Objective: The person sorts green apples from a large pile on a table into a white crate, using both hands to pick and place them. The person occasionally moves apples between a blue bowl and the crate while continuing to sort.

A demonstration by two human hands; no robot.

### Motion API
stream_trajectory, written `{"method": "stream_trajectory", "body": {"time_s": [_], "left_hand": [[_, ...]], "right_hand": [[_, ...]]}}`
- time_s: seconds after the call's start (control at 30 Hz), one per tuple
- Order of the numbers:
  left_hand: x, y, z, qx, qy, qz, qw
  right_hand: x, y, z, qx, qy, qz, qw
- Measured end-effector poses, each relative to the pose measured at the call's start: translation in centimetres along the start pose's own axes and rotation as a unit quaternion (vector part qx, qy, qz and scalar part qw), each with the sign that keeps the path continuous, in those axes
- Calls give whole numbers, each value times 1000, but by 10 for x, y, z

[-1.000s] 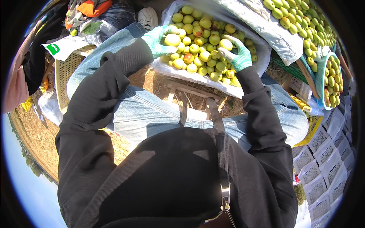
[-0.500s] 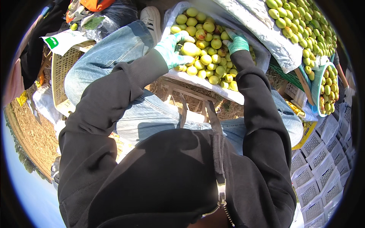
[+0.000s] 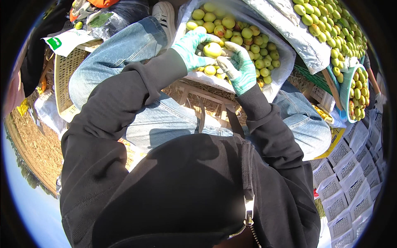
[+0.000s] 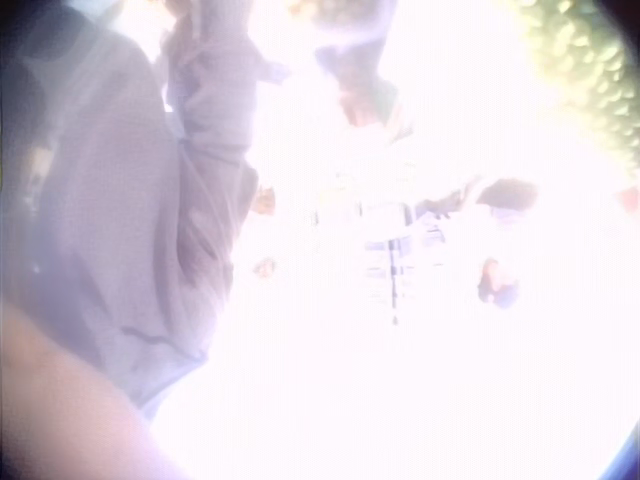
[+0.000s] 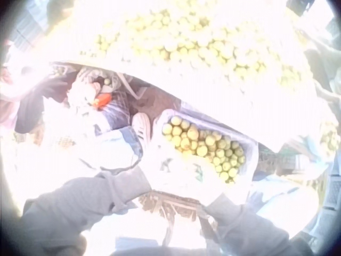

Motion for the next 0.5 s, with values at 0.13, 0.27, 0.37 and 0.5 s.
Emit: {"method": "stream_trajectory", "body": {"time_s": [0.13,0.27,0.37,0.5], "left_hand": [[3,14,4,57,-26,-65,996],[7,16,7,36,-77,-77,993],[-7,14,4,-41,-13,-13,999],[-48,17,-11,-36,115,-16,993]], "right_hand": [[10,-3,5,66,-13,-54,996],[6,2,3,102,-84,-38,990],[3,5,3,189,-122,-305,925],[-5,7,2,244,-125,-389,879]]}}
Point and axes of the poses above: each hand's wrist, its own z-axis away from the middle knuckle, its own x-axis out of the palm, y = z × x, the point moved 4 cm from there along -z, towards the middle knuckle, and after that the axes turned 1 degree about y, right-handed, at the moved point
